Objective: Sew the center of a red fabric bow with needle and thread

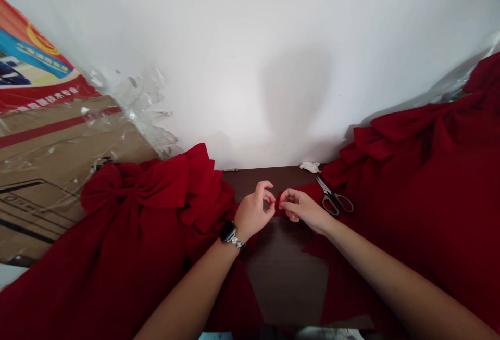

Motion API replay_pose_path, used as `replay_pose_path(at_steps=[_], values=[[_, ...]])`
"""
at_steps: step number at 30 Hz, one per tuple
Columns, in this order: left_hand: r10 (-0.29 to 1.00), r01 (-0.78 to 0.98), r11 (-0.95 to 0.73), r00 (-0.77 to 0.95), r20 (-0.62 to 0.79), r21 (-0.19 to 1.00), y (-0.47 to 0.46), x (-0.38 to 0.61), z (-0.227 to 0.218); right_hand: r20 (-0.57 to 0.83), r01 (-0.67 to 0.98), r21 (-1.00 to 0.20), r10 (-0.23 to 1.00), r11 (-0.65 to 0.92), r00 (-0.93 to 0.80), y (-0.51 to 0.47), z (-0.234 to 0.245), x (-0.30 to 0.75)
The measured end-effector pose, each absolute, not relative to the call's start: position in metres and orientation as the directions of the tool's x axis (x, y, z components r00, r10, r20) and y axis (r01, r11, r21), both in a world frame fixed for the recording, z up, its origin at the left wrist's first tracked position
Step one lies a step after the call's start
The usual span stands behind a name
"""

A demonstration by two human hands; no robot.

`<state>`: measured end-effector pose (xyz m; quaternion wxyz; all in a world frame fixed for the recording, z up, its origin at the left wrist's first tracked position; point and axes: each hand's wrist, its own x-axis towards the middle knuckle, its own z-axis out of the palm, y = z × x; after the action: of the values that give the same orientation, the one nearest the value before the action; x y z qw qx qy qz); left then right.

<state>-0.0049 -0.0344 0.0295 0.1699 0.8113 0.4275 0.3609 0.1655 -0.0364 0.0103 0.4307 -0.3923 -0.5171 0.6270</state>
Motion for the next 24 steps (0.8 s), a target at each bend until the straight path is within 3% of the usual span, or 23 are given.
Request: replay_pose_path(at_steps=[24], values=[[0.816, 0.572, -0.579, 0.399, 0.420, 0.582, -0.0354, -0.0051, 0.0306, -0.040, 0.048, -0.998, 0.964, -0.029, -0.264, -0.0338, 0.0116, 0.1624]])
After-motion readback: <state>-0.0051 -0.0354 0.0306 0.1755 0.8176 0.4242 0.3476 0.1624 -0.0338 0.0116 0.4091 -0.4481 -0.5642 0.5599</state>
